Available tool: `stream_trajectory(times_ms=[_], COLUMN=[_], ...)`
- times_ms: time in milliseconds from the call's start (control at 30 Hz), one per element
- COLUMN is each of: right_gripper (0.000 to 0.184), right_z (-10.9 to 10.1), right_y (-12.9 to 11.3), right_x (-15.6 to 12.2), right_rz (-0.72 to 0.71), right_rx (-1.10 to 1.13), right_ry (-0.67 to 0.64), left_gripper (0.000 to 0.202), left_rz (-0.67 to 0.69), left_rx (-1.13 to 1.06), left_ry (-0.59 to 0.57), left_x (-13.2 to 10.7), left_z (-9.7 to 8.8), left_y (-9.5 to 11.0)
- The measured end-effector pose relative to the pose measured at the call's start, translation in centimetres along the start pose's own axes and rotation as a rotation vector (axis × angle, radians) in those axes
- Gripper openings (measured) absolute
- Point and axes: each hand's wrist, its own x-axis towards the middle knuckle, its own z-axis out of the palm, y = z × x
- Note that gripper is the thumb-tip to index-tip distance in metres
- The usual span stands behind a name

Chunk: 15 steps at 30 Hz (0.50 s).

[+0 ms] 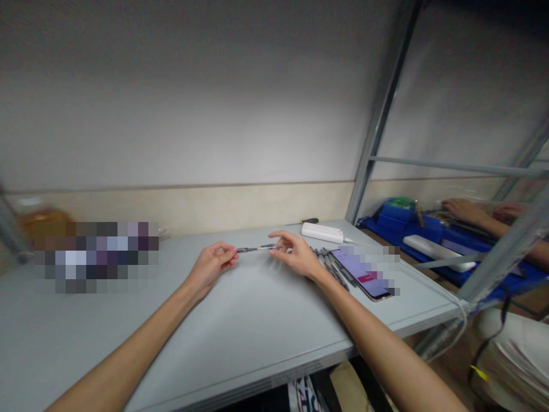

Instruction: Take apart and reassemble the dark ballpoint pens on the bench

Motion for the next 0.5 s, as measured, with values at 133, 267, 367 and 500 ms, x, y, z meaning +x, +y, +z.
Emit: stream_trajectory(times_ms=[133,267,367,500], right_gripper=[0.027,0.036,0.046,0.035], right_z=[0.03,0.15,0.23,0.3], right_y=[0.04,0.07,0.03,-0.04], right_x=[-0.08,-0.25,-0.3,-0.27], right_rz=[0.014,0.087,0.098,-0.001], right_rx=[-0.05,-0.035,-0.104,-0.124], right_ry=[-0.053,-0.114,-0.143,-0.062], left_gripper=[0.028,0.027,0.025,0.022], left_rz=[-0.054,-0.04,-0.055,-0.067], left_rx=[-0.038,-0.038,-0.055,-0.074], left_ry=[-0.016,-0.04,-0.035,-0.014], left_x=[0.02,-0.11,-0.2,-0.17], left_z=[-0.23,-0.19,-0.08,-0.02], left_y=[-0.23,-0.22,-0.03,0.21])
